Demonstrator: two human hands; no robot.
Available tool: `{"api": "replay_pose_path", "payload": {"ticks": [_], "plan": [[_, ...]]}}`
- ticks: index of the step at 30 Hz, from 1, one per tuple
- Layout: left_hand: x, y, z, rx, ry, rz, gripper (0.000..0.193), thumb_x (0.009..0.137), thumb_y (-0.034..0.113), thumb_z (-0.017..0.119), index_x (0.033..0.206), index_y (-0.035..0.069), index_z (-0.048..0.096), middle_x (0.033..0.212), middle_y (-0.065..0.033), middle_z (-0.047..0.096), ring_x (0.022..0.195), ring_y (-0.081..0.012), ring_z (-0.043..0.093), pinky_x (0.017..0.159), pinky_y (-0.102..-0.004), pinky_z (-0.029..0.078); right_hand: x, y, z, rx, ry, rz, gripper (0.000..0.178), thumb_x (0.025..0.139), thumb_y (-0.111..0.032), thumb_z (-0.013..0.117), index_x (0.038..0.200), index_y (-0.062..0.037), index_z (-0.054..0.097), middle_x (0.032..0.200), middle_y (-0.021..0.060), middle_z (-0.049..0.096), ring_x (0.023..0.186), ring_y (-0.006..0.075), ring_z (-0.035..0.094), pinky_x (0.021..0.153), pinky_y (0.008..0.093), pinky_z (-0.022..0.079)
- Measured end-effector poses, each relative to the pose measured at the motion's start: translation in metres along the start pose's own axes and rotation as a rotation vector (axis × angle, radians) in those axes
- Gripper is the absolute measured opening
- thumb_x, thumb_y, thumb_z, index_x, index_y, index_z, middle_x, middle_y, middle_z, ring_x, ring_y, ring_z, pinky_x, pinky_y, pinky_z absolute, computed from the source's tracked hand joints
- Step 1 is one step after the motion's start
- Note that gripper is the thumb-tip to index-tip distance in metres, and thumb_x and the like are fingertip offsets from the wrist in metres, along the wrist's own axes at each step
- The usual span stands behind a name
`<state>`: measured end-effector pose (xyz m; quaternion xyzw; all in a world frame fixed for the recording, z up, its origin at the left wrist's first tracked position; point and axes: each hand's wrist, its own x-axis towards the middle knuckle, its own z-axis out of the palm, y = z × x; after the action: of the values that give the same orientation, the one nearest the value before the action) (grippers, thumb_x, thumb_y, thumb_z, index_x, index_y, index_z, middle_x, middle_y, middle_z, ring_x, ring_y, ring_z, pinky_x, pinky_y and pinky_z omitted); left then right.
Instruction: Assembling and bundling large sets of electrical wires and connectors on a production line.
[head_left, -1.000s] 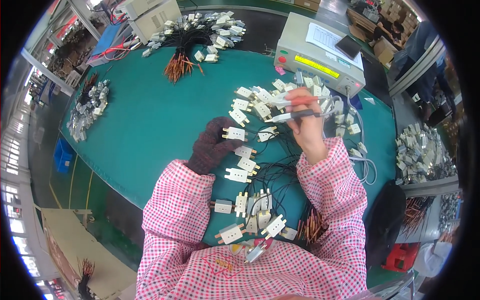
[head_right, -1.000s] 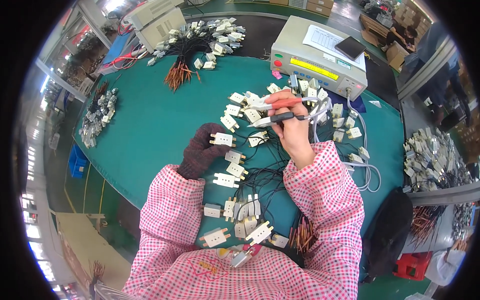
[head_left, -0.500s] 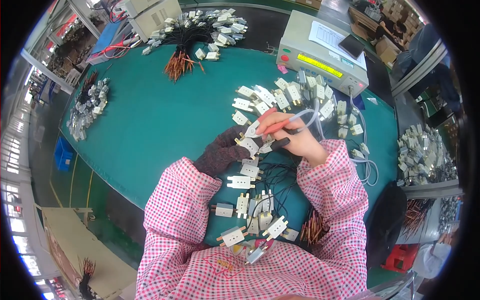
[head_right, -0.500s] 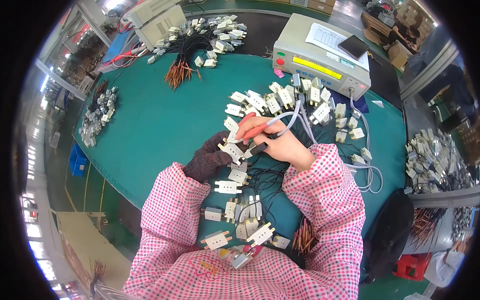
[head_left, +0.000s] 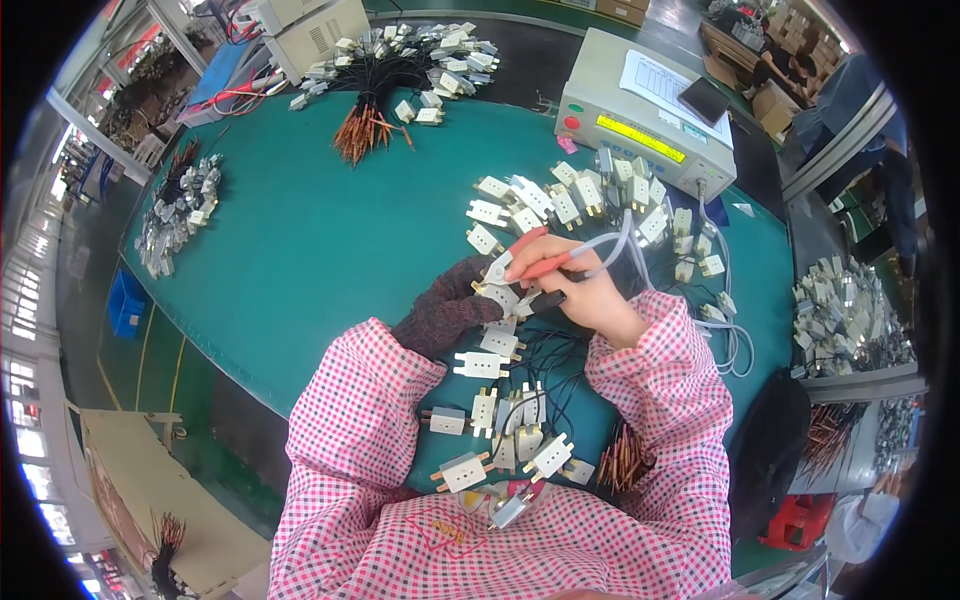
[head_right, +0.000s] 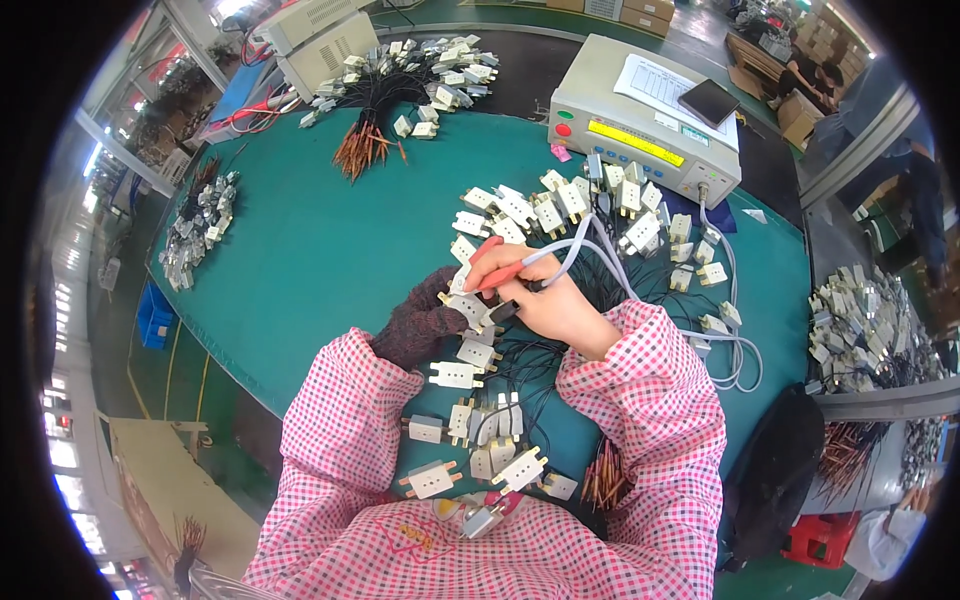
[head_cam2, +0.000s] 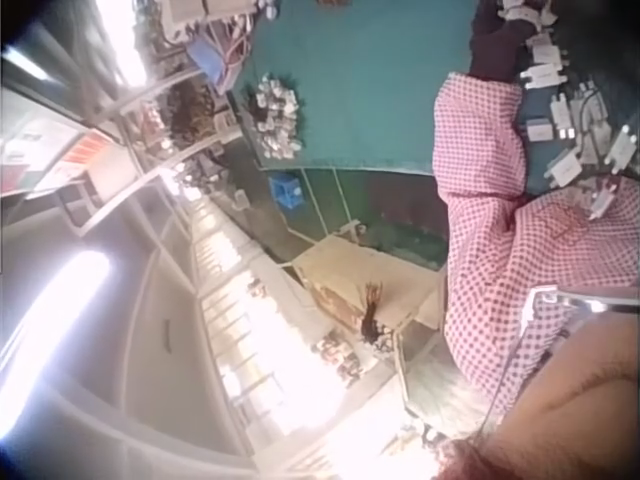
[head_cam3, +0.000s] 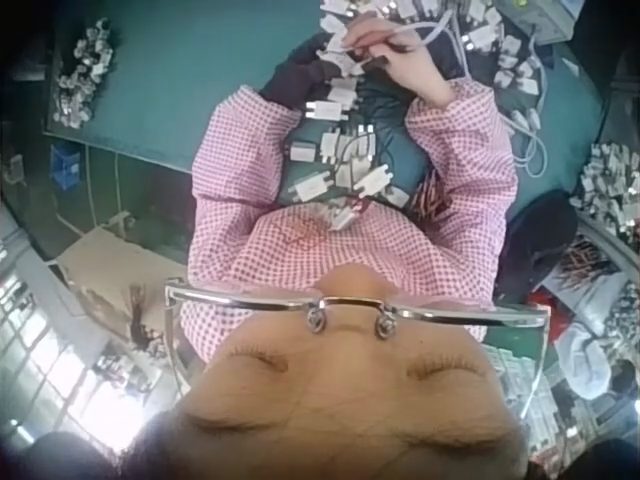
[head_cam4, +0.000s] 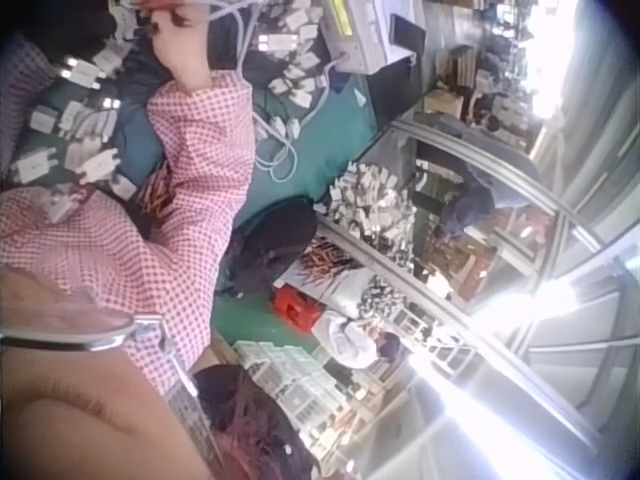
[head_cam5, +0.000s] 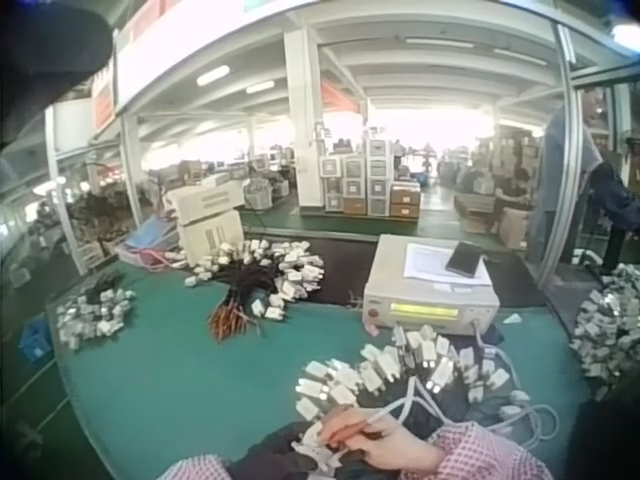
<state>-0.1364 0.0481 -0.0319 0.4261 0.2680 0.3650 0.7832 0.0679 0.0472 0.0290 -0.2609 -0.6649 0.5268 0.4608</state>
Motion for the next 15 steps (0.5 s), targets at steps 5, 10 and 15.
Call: {"api": "replay_pose_path", "payload": {"ticks": [5,10,15], "plan": [[-0.001,0.000,0.001,-0.015,0.000,0.009,0.047,0.075,-0.003,0.063,0.120,0.007,0.049,0.107,-0.0067,0.059,0.099,-0.0182,0.056,0.087,-0.0327,0.046,0.001,0.002,-0.003,0.140,-0.004,0.101,0.018,0.075,0.004,0.050,0.087,0.0020,0.062,0.091,0.0078,0.059,0.080,0.0140,0.056,0.072,0.0238,0.044],[-0.002,0.000,0.007,-0.260,0.050,0.021,0.040,0.075,-0.003,0.063,0.113,0.006,0.052,0.104,-0.0082,0.060,0.098,-0.0207,0.057,0.087,-0.0358,0.046,0.006,0.006,-0.006,0.172,0.040,0.075,0.016,0.073,-0.001,0.052,0.085,0.0015,0.062,0.089,0.0085,0.057,0.067,0.0110,0.053,0.059,0.0225,0.041],[-0.003,0.049,0.021,0.310,-0.187,-0.249,0.036,0.093,0.031,0.043,0.080,0.004,0.061,0.077,-0.0071,0.063,0.073,-0.0198,0.060,0.074,-0.0304,0.046,0.002,0.003,-0.032,0.369,0.374,0.097,0.019,0.071,0.001,0.045,0.085,-0.0005,0.058,0.084,0.0080,0.053,0.039,0.0071,0.033,0.030,0.0183,0.021]]}}
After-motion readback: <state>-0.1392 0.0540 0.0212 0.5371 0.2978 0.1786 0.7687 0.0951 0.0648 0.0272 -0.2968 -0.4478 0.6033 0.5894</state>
